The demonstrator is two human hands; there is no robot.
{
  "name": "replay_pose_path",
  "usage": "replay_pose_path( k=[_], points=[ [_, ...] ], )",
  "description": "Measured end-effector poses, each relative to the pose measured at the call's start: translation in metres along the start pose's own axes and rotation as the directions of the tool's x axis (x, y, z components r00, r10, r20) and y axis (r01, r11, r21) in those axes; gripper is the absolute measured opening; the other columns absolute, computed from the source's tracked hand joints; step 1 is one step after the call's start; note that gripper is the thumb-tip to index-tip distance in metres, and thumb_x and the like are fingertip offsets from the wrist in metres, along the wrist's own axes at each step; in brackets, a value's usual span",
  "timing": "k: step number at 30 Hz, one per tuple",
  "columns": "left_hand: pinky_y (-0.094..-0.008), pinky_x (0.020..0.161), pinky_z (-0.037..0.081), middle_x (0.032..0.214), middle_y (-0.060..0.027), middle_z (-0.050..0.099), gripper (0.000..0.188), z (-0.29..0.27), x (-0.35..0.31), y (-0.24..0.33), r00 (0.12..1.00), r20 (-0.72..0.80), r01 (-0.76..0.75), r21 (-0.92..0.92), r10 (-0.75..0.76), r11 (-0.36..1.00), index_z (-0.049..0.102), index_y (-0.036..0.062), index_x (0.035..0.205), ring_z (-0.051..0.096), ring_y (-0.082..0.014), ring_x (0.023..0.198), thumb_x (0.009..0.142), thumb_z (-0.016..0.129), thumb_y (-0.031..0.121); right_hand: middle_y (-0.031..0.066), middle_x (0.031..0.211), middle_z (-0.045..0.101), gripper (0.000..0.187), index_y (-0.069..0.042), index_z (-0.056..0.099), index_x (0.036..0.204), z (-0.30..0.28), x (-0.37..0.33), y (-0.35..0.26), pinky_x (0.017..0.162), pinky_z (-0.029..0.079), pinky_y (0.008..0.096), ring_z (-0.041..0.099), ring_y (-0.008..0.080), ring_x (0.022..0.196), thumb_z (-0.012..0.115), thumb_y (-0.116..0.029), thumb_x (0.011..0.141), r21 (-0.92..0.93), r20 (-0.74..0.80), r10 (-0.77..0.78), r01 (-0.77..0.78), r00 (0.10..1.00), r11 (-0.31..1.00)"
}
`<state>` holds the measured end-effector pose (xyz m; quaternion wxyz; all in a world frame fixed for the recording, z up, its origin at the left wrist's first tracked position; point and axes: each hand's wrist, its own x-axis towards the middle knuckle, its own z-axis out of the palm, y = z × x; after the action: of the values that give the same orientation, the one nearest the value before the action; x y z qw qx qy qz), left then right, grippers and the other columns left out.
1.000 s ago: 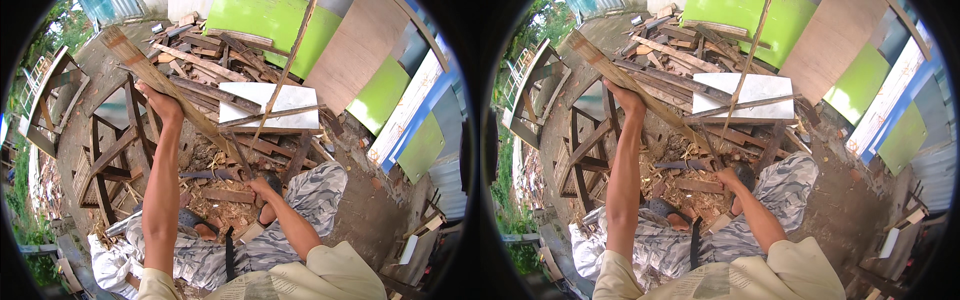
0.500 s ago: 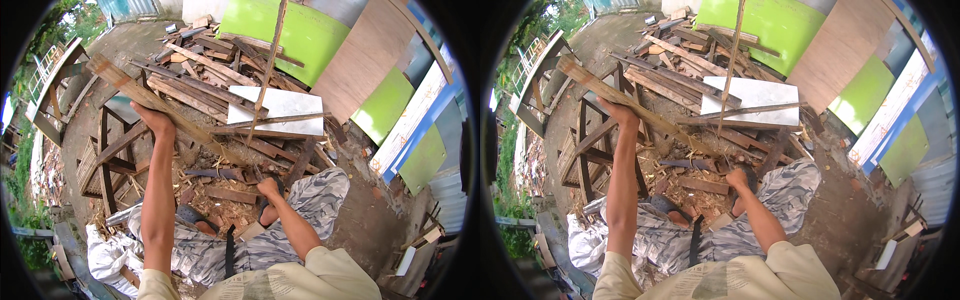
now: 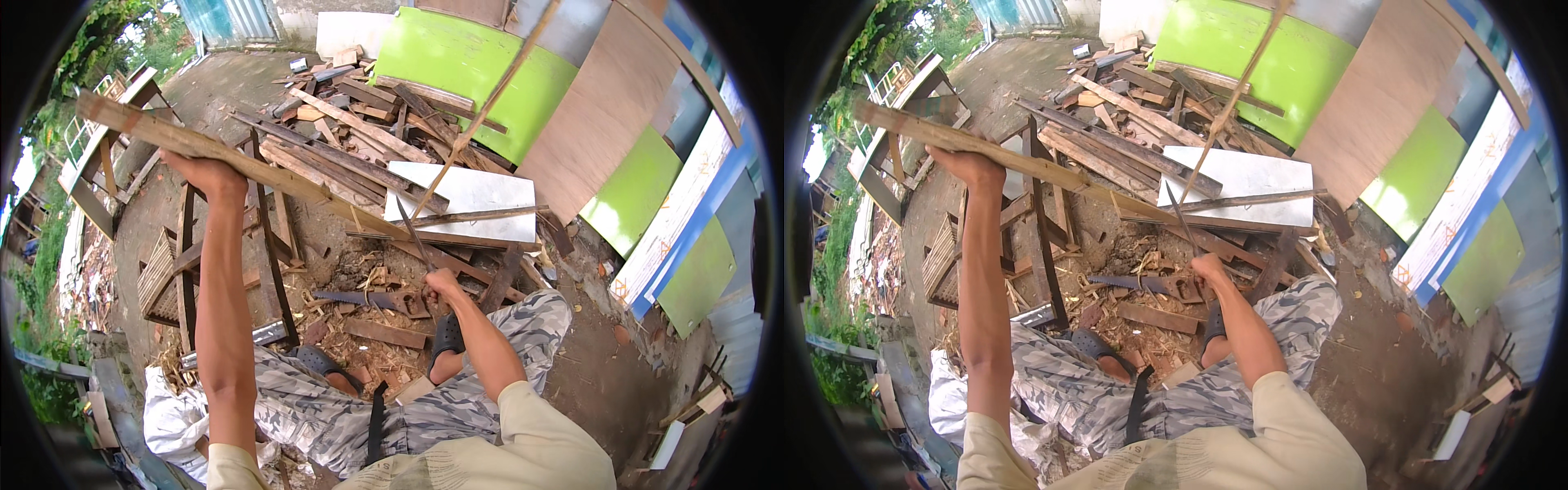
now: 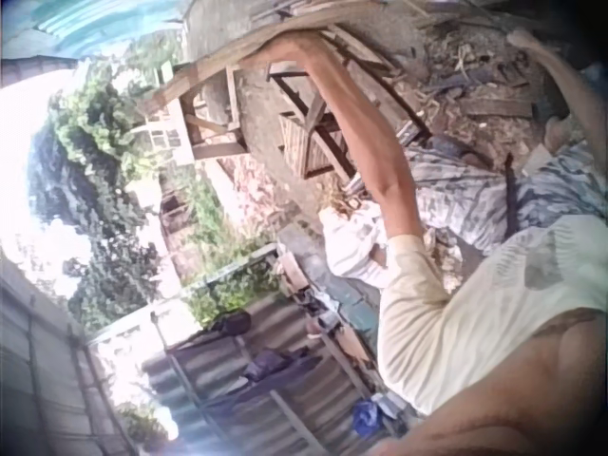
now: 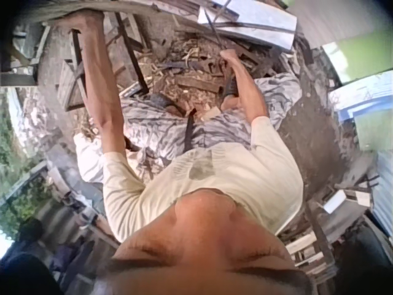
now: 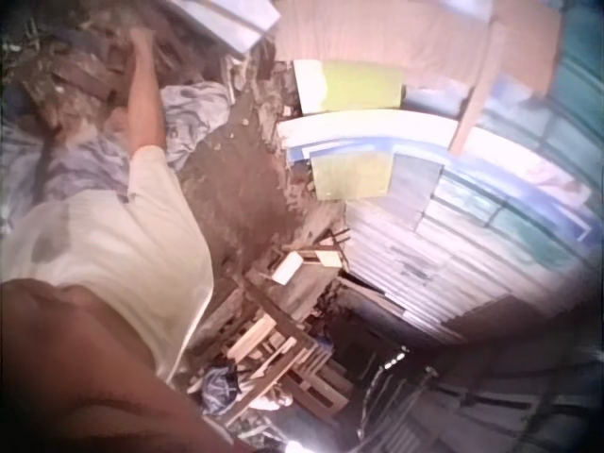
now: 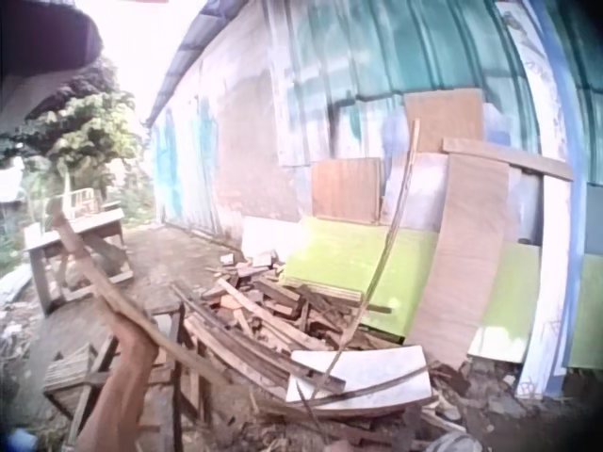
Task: The person sits on the ground and splits a piece of wood using a machete and a wooden mallet. They repeatedly strike the wood to separate it into smaller pieces, then inspect and reposition the wood as needed.
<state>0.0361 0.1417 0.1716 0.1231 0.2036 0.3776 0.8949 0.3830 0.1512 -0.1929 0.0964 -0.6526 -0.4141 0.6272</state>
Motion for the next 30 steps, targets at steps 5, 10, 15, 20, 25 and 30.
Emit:
replay_pose_path(
  k=[5,10,15,20,25,30],
  points=[
    [-0.0381,0.102,0.042,0.122,-0.0091,0.053,0.070,0.035,-0.005,-0.003,0.968,0.148,-0.201,-0.039,0.205,0.979,0.043,0.0104,0.137,0.053,-0.0229,0.112,0.101,0.020,0.066,0.0193,0.067,0.063,0.025,0.011,0.064,0.086,-0.009,0.019,-0.030,0.043,0.045,0.0408,0.060,0.0254,0.048,0.067,-0.014,0.084,-0.145,-0.057,-0.121,0.111,0.991,0.983],
    [-0.0390,0.098,0.044,0.114,-0.0086,0.055,0.072,0.036,-0.010,-0.011,0.961,0.204,-0.208,0.095,0.186,0.974,0.046,0.0069,0.132,0.055,-0.0233,0.106,0.100,0.020,0.066,0.0231,0.072,0.067,0.030,0.010,0.068,0.091,-0.008,-0.004,-0.039,0.054,0.050,0.0441,0.064,0.0310,0.056,0.067,-0.019,0.083,-0.494,-0.061,-0.538,0.443,0.840,0.748],
    [-0.0380,0.095,0.045,0.109,-0.0092,0.057,0.072,0.041,0.000,-0.011,0.956,0.207,-0.248,0.198,0.206,0.948,0.048,0.0054,0.128,0.056,-0.0223,0.099,0.101,0.019,0.066,0.0245,0.076,0.068,0.031,0.008,0.069,0.093,-0.009,0.004,-0.009,0.065,0.053,0.0452,0.068,0.0361,0.069,0.067,-0.020,0.081,-0.570,-0.026,-0.337,0.264,0.941,0.778],
    [-0.0370,0.093,0.044,0.105,-0.0073,0.056,0.067,0.046,0.014,0.015,0.957,0.153,-0.251,0.027,0.244,0.968,0.051,0.0094,0.122,0.055,-0.0206,0.098,0.101,0.020,0.064,0.0289,0.094,0.070,0.033,0.008,0.070,0.094,-0.017,0.031,0.018,0.079,0.056,0.0477,0.069,0.0418,0.090,0.066,-0.022,0.080,-0.486,-0.200,-0.254,0.129,0.946,0.864],
    [-0.0354,0.093,0.041,0.109,-0.0024,0.052,0.057,0.019,0.034,0.029,0.979,0.080,-0.190,-0.009,0.190,0.982,0.050,0.0129,0.118,0.051,-0.0173,0.101,0.101,0.025,0.060,0.0281,0.115,0.066,0.050,0.006,0.064,0.115,-0.023,0.021,-0.010,0.090,0.053,0.0497,0.065,0.0412,0.107,0.068,-0.034,0.085,-0.423,-0.321,-0.307,0.154,0.896,0.893],
    [-0.0352,0.105,0.034,0.122,-0.0028,0.050,0.062,0.003,0.026,0.035,0.990,0.023,-0.139,0.001,0.139,0.990,0.047,0.0142,0.127,0.047,-0.0181,0.114,0.097,0.029,0.064,0.0261,0.118,0.066,0.064,0.006,0.057,0.129,-0.037,0.006,-0.020,0.093,0.052,0.0469,0.064,0.0401,0.107,0.069,-0.041,0.088,-0.391,-0.315,-0.321,0.186,0.893,0.902]
  ],
)
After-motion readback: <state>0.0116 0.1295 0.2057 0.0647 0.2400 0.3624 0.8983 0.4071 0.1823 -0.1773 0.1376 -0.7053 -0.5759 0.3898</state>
